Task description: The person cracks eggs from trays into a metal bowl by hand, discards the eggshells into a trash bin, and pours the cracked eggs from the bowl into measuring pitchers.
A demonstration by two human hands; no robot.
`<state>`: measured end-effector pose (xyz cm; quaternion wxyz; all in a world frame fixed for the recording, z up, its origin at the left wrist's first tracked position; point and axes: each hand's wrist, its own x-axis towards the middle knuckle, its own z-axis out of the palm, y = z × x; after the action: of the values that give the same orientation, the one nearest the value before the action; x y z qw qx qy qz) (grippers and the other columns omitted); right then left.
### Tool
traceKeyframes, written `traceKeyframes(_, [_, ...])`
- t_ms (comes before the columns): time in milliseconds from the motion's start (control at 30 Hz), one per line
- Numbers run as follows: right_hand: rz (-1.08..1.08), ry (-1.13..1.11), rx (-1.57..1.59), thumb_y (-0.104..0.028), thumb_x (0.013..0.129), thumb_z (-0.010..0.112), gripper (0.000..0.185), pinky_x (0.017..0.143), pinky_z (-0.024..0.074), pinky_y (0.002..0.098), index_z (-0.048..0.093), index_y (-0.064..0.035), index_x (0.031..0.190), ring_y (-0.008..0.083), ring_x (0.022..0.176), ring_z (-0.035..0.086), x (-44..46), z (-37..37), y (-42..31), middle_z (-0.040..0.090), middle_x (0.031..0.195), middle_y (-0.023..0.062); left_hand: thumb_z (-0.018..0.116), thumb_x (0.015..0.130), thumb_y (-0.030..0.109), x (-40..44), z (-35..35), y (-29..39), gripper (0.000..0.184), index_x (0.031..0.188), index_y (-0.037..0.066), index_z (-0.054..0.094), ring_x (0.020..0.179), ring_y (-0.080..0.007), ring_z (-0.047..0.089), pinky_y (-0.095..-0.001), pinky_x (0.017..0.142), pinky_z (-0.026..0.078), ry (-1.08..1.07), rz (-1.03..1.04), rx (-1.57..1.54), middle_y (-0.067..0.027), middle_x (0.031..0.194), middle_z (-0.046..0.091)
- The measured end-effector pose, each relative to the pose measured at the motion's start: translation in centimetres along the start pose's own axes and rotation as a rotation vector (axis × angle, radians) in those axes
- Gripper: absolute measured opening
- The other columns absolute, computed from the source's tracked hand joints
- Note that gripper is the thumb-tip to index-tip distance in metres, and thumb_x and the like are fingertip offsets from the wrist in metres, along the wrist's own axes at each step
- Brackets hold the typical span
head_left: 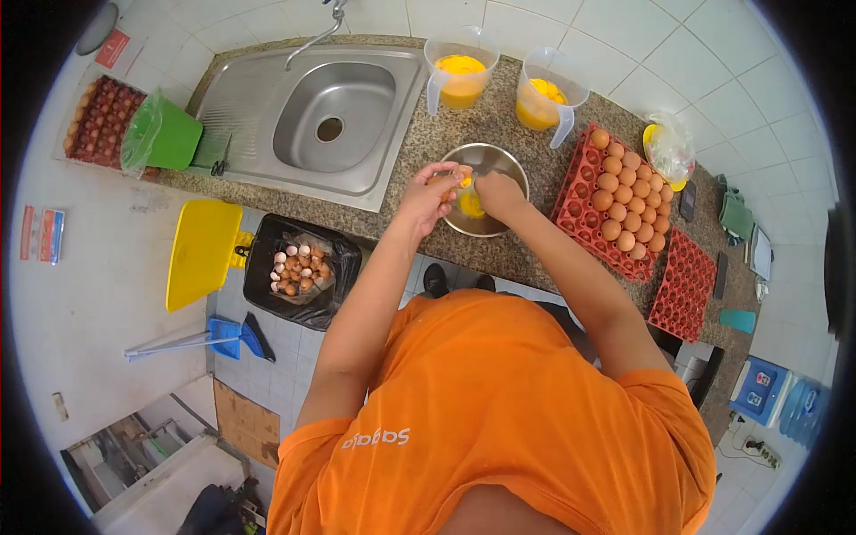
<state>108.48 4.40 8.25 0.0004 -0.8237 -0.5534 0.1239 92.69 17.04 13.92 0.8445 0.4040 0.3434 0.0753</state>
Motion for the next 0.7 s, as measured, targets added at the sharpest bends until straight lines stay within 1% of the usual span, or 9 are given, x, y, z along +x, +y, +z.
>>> traceKeyframes(100, [0.023,0.028,0.009,-0.014,0.094,0.061,0.018,0.079,0.0628,0.0483,0.077,-0.0052,0.092,0.0362,0.089,0.077,-0.1,-0.1,-0.1,0.076,0.094,0.0205,0.078,0.096,0.015,0.1,-0.1,0.0,0.03,0.123,0.013,0.065,0.072,-0.0058,0.057,-0.0199,0.053,0.039,-0.016,-0.019,-0.018,0.0006,0.103,0.068])
traceKeyframes(200, [0.153,0.116,0.072,-0.016,0.09,0.067,0.016,0.075,0.0622,0.0475,0.078,-0.005,0.093,0.0349,0.086,0.077,-1.3,-2.8,0.3,0.077,0.092,0.0193,0.078,0.096,0.015,0.0,-0.1,-0.1,0.031,0.124,0.014,0.066,0.072,-0.0058,0.056,-0.0201,0.052,0.038,0.005,0.005,0.015,0.0011,0.102,0.068])
traceKeyframes(300, [0.107,0.269,0.5,-0.017,0.087,0.071,0.015,0.074,0.061,0.0465,0.079,-0.0048,0.094,0.0336,0.083,0.077,-3.9,-7.5,0.6,0.076,0.089,0.0189,0.079,0.096,0.017,-0.8,0.7,0.6,0.033,0.126,0.014,0.066,0.072,-0.0053,0.057,-0.0201,0.053,0.039,0.03,0.024,0.08,0.0017,0.101,0.068])
traceKeyframes(400, [0.055,0.435,0.841,-0.017,0.085,0.075,0.015,0.072,0.0593,0.0449,0.079,-0.0044,0.093,0.0341,0.079,0.075,-5.4,-9.1,-0.4,0.075,0.085,0.0181,0.081,0.095,0.018,-0.2,1.6,0.3,0.035,0.127,0.015,0.067,0.072,-0.0048,0.057,-0.0198,0.053,0.038,0.065,0.044,0.162,0.0028,0.1,0.069])
traceKeyframes(500, [0.037,0.463,0.812,-0.016,0.085,0.076,0.014,0.072,0.0585,0.0425,0.078,-0.0031,0.09,0.0341,0.076,0.074,-5.3,-8.8,-1.3,0.075,0.085,0.0183,0.081,0.095,0.018,-0.7,3.2,0.9,0.034,0.127,0.015,0.068,0.072,-0.0046,0.056,-0.0193,0.053,0.036,0.024,0.054,0.231,0.0036,0.098,0.069])
traceKeyframes(600, [-0.045,0.585,0.642,-0.014,0.084,0.077,0.016,0.071,0.0578,0.0407,0.077,-0.0033,0.095,0.034,0.077,0.074,-5.0,-8.2,-1.3,0.075,0.086,0.0178,0.079,0.096,0.017,-0.6,3.8,0.8,0.033,0.127,0.015,0.068,0.073,-0.0046,0.057,-0.0191,0.053,0.036,0.003,0.074,0.242,0.0039,0.098,0.069])
traceKeyframes(700, [0.087,0.575,0.786,-0.017,0.085,0.077,0.022,0.074,0.058,0.0431,0.076,-0.0027,0.101,0.0349,0.08,0.074,-4.9,-8.5,-1.2,0.076,0.088,0.0175,0.076,0.099,0.019,-0.4,3.9,1.0,0.032,0.129,0.014,0.066,0.073,-0.0045,0.057,-0.0183,0.051,0.038,-0.055,0.024,0.147,0.0027,0.102,0.07])
